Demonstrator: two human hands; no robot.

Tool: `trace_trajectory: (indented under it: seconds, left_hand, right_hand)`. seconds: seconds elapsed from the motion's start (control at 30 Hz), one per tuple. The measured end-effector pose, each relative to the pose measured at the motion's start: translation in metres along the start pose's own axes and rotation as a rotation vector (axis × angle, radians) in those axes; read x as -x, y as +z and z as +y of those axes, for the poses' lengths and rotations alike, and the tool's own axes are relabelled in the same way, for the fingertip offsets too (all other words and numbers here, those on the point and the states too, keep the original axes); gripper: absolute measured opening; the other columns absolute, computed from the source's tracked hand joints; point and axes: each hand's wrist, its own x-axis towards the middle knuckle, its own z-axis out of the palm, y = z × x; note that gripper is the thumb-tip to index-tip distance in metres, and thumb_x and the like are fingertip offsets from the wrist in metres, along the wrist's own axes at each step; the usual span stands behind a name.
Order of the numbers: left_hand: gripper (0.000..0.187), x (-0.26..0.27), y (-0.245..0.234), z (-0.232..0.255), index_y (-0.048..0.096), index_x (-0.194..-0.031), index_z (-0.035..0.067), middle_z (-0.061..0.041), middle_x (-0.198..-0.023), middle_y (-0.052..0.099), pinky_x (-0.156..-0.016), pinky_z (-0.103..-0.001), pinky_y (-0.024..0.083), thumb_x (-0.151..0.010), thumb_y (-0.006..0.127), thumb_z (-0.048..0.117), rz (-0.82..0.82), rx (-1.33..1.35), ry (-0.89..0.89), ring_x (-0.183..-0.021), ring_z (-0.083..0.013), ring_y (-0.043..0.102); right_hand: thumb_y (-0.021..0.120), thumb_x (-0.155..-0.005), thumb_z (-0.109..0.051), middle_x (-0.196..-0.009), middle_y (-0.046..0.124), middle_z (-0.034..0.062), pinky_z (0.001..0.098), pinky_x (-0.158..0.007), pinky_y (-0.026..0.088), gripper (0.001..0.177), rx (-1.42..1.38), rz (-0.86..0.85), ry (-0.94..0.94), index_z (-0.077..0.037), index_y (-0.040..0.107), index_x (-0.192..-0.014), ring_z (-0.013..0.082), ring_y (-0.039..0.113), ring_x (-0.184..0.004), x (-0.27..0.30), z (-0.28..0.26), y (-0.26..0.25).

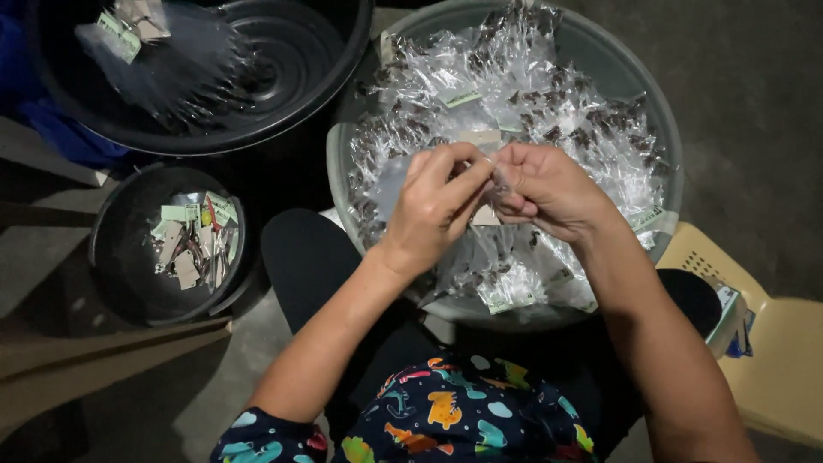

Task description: Sorting and inspecting small plastic bags containing items from a large basin into other containers.

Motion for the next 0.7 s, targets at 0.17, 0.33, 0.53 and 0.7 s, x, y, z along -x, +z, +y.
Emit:
trace_trajectory:
  seconds: [0.17, 0.33, 0.53, 0.7]
  left_hand:
    - [0.007, -0.006, -0.006, -0.004, 0.071, -0.097, 0.013, -0.001, -0.087, 0.060, -0.083, -0.035, 0.050, -0.097, 0.069, 0.020, -0.094, 0.165, -0.082, -0.080, -0.0231, 0.065]
    - [0.013, -0.013, -0.022, -0.006, 0.058, -0.090, 0.009, -0.009, -0.088, 0.057, -0.081, -0.039, 0.048, -0.099, 0.058, 0.017, -0.196, 0.566, -0.296, -0.084, -0.0285, 0.061]
    - [0.017, -0.004, -0.026, -0.011, 0.058, -0.085, 0.007, -0.018, -0.117, 0.061, -0.102, -0.043, 0.042, -0.098, 0.056, 0.018, -0.276, 0.869, -0.384, -0.115, -0.0303, 0.058]
    - [0.019, -0.011, -0.027, -0.002, 0.063, -0.090, 0.007, -0.015, -0.096, 0.070, -0.092, -0.033, 0.047, -0.099, 0.058, 0.023, -0.140, 1.205, -0.651, -0.098, -0.0192, 0.065]
  right_hand:
    - [0.068, -0.101, -0.016, -0.060, 0.052, 0.0039, 0.0199, -0.049, 0.042, 0.025, -0.110, 0.003, 0.019, -0.002, 0.057, -0.119, 0.0049, 0.051, -0.048, -0.003, 0.013, -0.006]
    - [0.076, -0.093, 0.003, -0.082, 0.069, 0.0141, 0.0251, -0.066, 0.057, 0.017, 0.258, 0.111, -0.201, 0.003, 0.066, -0.107, 0.0144, 0.069, -0.072, 0.006, -0.017, 0.010]
    - [0.080, -0.094, 0.001, -0.084, 0.069, 0.0148, 0.0307, -0.068, 0.058, 0.013, 0.845, 0.134, -0.451, 0.003, 0.076, -0.106, 0.0197, 0.069, -0.074, 0.000, -0.018, 0.009]
    - [0.076, -0.102, -0.013, -0.077, 0.068, 0.0109, 0.0379, -0.063, 0.054, 0.011, 1.154, 0.180, -0.583, -0.003, 0.073, -0.100, 0.0289, 0.067, -0.068, 0.001, 0.003, 0.003]
